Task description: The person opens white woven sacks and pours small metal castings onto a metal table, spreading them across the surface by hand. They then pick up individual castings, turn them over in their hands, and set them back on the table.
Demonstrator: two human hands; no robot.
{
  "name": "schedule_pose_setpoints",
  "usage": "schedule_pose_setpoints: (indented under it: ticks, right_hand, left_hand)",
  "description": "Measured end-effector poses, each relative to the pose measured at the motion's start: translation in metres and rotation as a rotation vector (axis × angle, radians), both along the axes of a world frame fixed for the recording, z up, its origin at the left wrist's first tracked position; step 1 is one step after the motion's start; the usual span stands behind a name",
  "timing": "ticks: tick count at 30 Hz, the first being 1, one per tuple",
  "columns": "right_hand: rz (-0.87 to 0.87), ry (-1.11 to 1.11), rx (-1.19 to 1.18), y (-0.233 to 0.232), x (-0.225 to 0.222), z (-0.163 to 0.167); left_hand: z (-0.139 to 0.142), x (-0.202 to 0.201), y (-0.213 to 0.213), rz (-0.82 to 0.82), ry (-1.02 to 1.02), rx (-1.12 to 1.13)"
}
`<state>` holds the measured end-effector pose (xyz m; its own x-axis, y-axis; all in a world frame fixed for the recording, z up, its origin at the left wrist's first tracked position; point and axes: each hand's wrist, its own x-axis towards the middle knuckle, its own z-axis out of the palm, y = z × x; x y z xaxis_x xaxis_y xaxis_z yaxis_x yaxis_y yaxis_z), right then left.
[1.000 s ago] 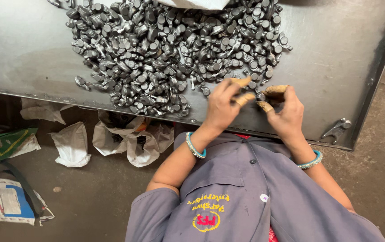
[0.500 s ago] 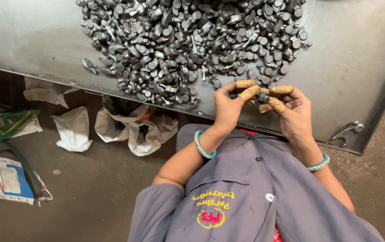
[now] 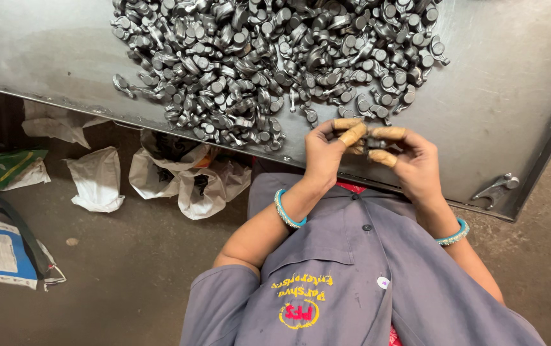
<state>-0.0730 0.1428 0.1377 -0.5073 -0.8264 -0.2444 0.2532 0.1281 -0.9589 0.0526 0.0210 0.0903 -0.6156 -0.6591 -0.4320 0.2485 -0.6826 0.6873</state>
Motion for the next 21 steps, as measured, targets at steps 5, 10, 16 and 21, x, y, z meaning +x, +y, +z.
schedule_pose_setpoints:
  ticks: [5,10,16,21]
  right_hand:
    - [-0.115,0.408,0.197,0.007,-0.027,0.025]
    - [-0.415,1.102,0.266,0.008,-0.057,0.062]
    - [0.105,1.159,0.198,-0.038,-0.018,0.05]
    - [0.2,1.382,0.217,-0.055,-0.003,0.031]
  left_hand:
    - [0.023,0.013,-0.01,-0.067,-0.225,-0.456]
    - [0.039,0.026,-0.036,0.005,-0.523,-0.972]
    - [0.045,0.02,-0.038,-0.143,-0.59,-1.149]
    - [0.041,0.021,-0.037,-0.18,-0.611,-1.224]
